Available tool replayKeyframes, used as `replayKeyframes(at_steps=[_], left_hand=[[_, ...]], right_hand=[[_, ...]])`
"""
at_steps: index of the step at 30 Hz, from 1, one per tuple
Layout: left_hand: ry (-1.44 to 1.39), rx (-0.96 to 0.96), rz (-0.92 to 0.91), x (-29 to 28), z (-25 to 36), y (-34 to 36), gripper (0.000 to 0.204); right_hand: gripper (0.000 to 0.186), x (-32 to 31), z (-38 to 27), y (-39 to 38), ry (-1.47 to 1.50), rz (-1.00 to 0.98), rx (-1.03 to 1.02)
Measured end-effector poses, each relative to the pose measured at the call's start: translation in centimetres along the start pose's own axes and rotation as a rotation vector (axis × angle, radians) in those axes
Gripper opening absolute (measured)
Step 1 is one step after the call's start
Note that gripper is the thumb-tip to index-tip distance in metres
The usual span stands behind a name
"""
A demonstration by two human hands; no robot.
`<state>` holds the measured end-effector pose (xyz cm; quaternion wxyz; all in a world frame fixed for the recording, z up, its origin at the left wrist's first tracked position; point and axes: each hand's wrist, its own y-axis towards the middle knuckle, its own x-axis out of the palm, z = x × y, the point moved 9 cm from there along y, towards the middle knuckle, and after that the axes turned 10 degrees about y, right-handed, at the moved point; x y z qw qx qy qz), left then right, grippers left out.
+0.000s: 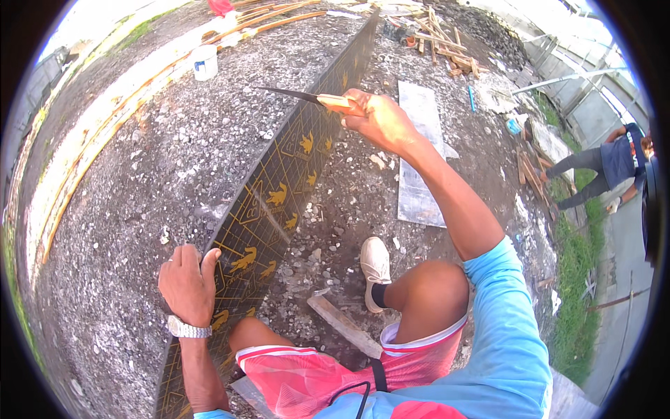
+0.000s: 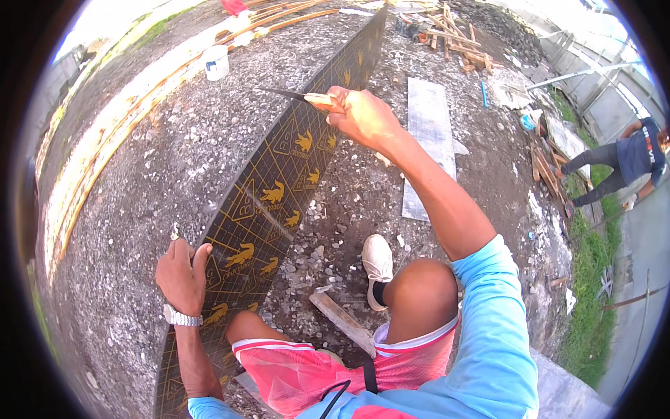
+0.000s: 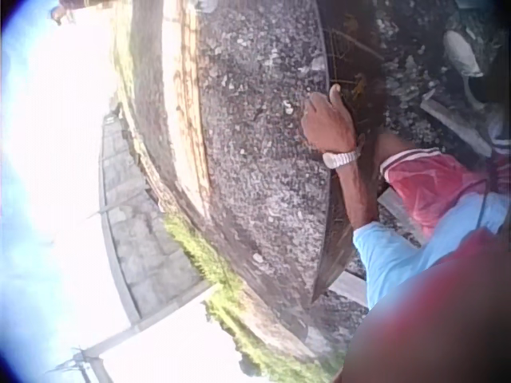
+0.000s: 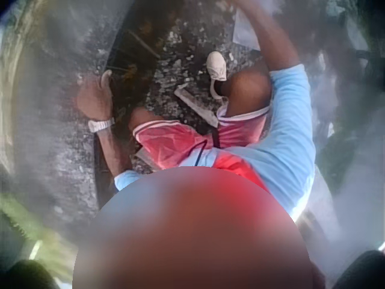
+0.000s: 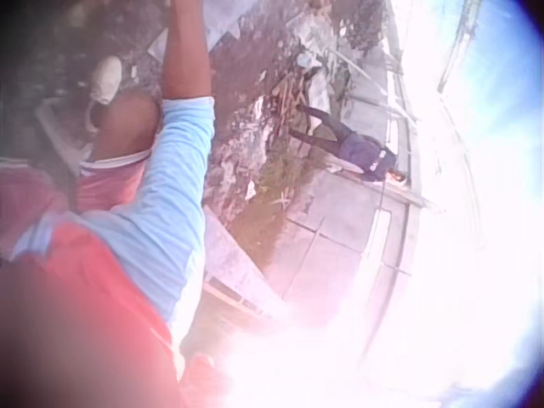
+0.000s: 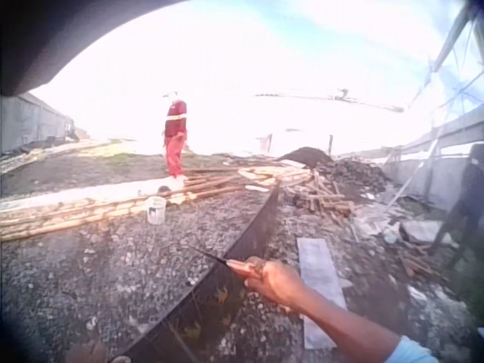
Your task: The person measures a large patterned tile with a tape measure and marks it with a pencil. They then use a straightedge to draw a line and pick up a utility knife, preparing to cut the tile.
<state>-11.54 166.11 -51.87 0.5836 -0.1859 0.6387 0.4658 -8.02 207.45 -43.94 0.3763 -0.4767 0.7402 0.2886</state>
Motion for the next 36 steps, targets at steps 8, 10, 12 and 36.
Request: replayKeyframes(at_steps=[8, 10, 12, 36], left_hand=[[-0.073, 0.054, 0.016, -2.3, 2.8, -0.6, 0.038], [-0.087, 0.060, 0.012, -2.0, 2.4, -1.0, 0.038], [-0.125, 0.054, -0.009, -1.5, 1.8, -1.2, 0.037], [0.169, -0.258, -0.273, 7.1, -3.7, 0.5, 0.066]], right_hand=[[0.031, -1.5, -1.1, -3.8, -0.176, 0.057, 0.066], [0.030, -1.8, -0.3, -5.3, -0.134, 0.092, 0.078], [0.030, -2.5, 0.9, -6.3, -0.025, 0.105, 0.118], [0.028, 7.3, 3.5, -3.4, 0.037, 0.208, -0.138]])
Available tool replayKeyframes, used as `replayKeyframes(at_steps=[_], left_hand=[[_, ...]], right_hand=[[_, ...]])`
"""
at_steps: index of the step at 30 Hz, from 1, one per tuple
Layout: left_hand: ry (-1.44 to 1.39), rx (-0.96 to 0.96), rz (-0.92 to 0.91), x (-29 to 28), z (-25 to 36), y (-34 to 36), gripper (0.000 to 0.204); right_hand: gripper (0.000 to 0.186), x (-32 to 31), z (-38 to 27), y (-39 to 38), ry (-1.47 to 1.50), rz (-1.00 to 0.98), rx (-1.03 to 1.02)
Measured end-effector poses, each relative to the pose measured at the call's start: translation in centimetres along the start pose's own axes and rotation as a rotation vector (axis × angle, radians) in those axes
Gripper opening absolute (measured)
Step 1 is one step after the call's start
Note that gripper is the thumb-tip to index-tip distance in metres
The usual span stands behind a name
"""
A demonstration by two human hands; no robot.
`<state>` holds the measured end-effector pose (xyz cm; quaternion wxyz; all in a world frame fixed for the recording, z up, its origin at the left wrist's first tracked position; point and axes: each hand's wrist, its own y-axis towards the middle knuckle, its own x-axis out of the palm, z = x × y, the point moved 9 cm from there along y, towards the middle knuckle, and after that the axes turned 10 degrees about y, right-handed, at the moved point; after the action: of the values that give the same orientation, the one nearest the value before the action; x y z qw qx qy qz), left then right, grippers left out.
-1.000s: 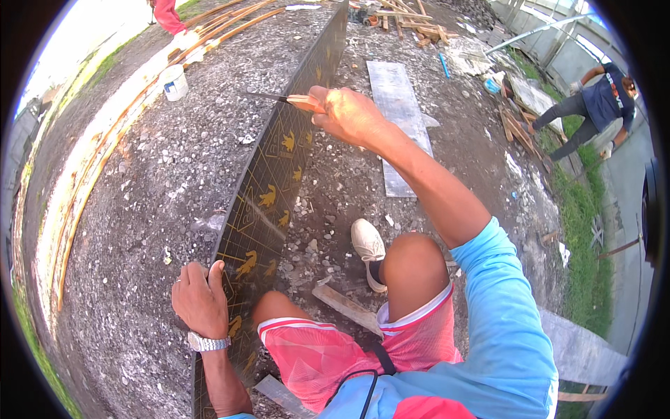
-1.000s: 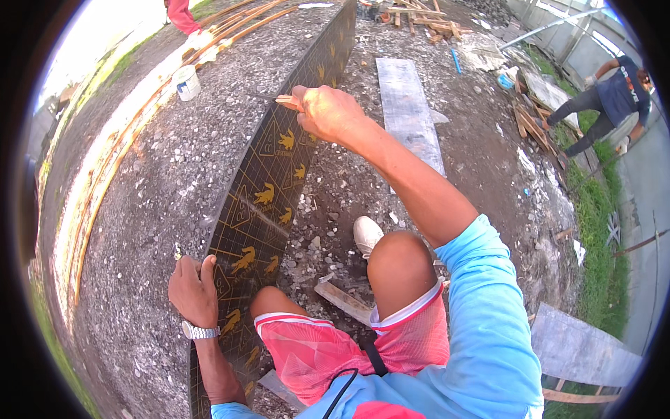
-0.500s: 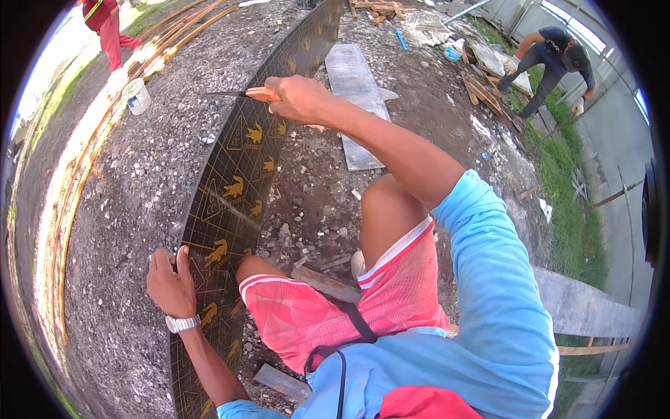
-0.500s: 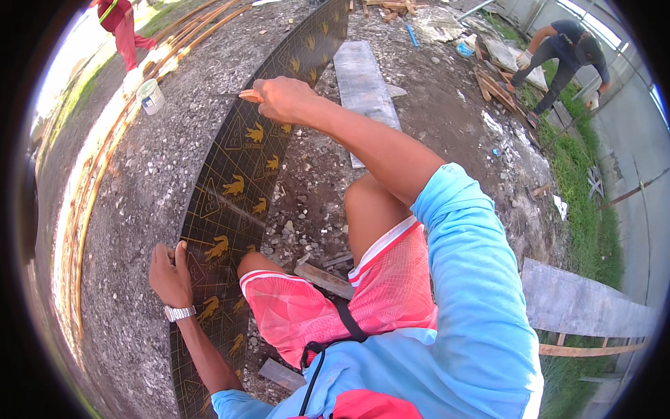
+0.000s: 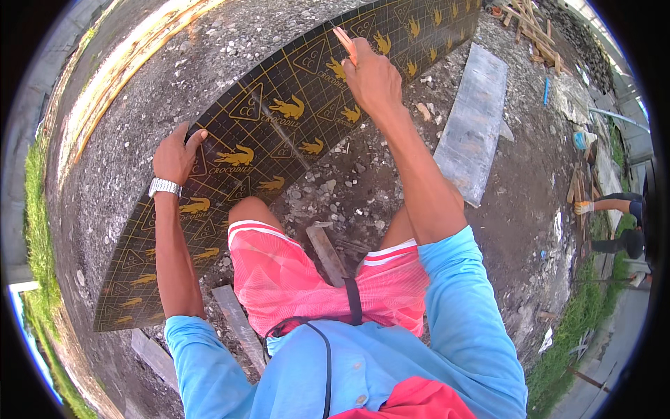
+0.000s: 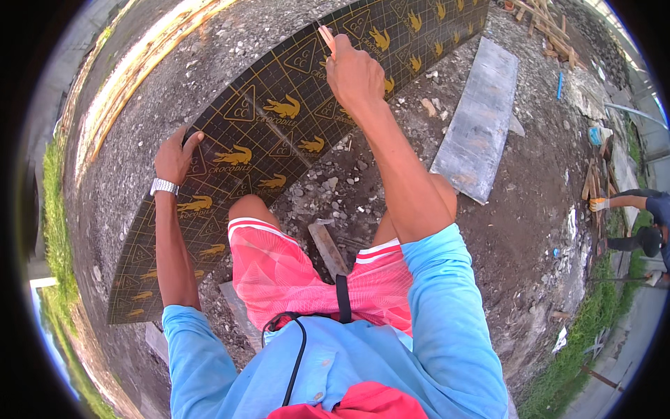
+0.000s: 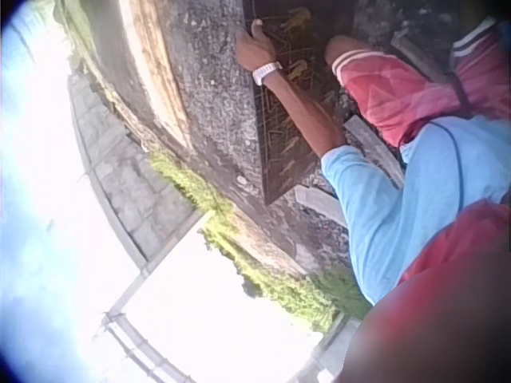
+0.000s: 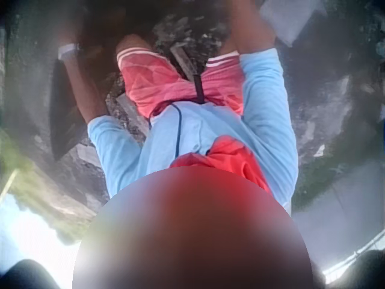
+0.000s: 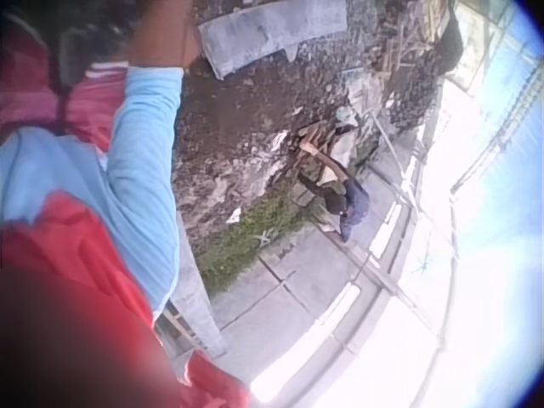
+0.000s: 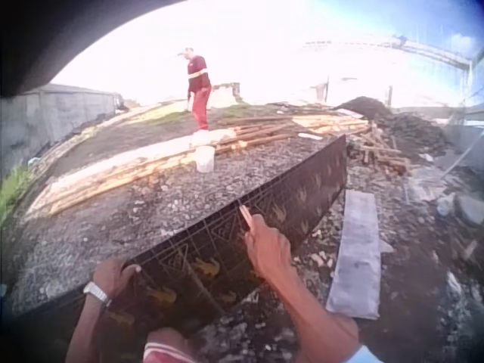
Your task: The person measures a large patterned tile with a tape measure and marks it with a pencil. They then use a straightedge to draw a line and pick up a utility knife, preparing to cut the tile.
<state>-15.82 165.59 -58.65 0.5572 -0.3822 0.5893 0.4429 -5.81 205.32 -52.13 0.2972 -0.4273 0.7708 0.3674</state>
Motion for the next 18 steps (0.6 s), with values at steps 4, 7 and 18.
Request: replayKeyframes(at_steps=[4, 7, 18], left_hand=[[0.016, -0.055, -0.076, 1.2, -0.6, 0.4, 0.073], [-0.037, -0.062, -0.153, 2.4, -0.7, 0.9, 0.068], [-0.462, -0.160, -0.425, 5.5, -2.3, 2.4, 0.047]], right_hand=[[0.027, 0.2, 1.3, 0.6, 0.099, 0.043, -0.055], [0.024, 0.7, 3.0, 0.8, 0.167, 0.053, -0.030], [0.029, 3.0, 5.8, 0.1, 0.327, 0.084, 0.010]])
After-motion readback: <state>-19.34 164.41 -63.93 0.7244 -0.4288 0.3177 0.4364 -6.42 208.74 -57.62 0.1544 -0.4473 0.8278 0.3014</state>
